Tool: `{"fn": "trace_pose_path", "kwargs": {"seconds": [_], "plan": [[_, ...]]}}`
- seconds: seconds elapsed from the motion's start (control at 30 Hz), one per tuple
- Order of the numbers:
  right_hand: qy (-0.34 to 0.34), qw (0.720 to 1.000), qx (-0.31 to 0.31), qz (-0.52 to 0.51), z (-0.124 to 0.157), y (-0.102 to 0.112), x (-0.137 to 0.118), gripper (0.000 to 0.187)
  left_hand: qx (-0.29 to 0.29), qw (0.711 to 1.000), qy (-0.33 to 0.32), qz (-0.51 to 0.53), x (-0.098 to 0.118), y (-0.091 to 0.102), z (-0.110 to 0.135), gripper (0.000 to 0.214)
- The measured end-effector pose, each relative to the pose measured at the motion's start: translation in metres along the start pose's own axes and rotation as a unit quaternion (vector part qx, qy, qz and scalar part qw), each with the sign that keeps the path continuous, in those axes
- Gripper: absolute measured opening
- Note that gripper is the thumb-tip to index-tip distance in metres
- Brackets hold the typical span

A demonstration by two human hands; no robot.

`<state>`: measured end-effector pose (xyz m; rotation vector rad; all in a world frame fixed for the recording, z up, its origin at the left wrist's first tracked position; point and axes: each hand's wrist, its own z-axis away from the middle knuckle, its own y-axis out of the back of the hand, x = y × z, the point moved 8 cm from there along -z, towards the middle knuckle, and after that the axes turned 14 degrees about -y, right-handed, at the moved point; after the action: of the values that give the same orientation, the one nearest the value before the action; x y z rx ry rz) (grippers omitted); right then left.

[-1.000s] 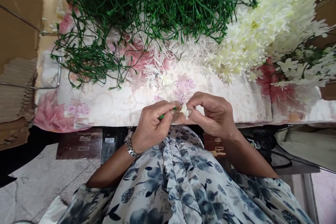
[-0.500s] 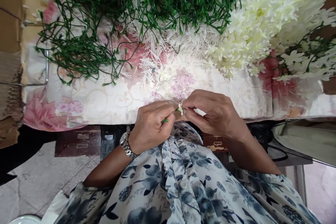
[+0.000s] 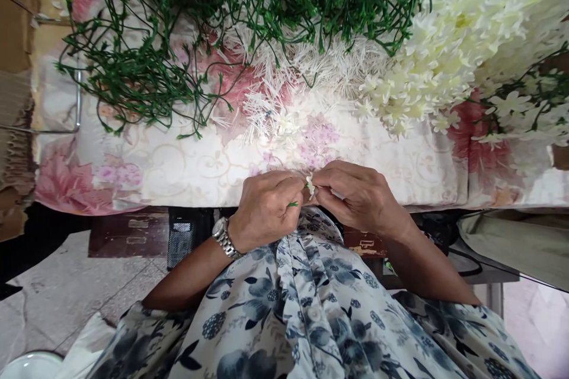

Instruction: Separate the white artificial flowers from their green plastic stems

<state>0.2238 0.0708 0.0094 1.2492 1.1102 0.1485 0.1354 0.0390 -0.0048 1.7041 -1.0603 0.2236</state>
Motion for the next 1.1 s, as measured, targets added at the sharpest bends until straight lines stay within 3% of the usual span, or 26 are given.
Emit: {"fn": "trace_pose_path", "kwargs": {"seconds": [0.57,0.87,1.0,1.1], "plan": [[0.03,0.996,-0.037,0.079,-0.001,-0.007,-0.007,0.012,-0.002,0.996,-0.037,-0.084,0.004,-0.003,0.002,0.015],[0.008,0.998,-0.024,0.055,-0.002,-0.011,-0.006,0.012,0.013,0.993,-0.029,-0.112,0.004,-0.003,0.002,0.016],[-0.005,0.999,-0.038,0.013,-0.001,-0.009,0.0,0.011,-0.018,0.997,-0.009,-0.079,0.001,-0.004,0.002,0.016],[-0.024,0.998,-0.036,-0.045,-0.001,-0.004,0.005,0.01,-0.037,0.999,0.026,0.011,-0.004,-0.002,0.002,0.016]]}}
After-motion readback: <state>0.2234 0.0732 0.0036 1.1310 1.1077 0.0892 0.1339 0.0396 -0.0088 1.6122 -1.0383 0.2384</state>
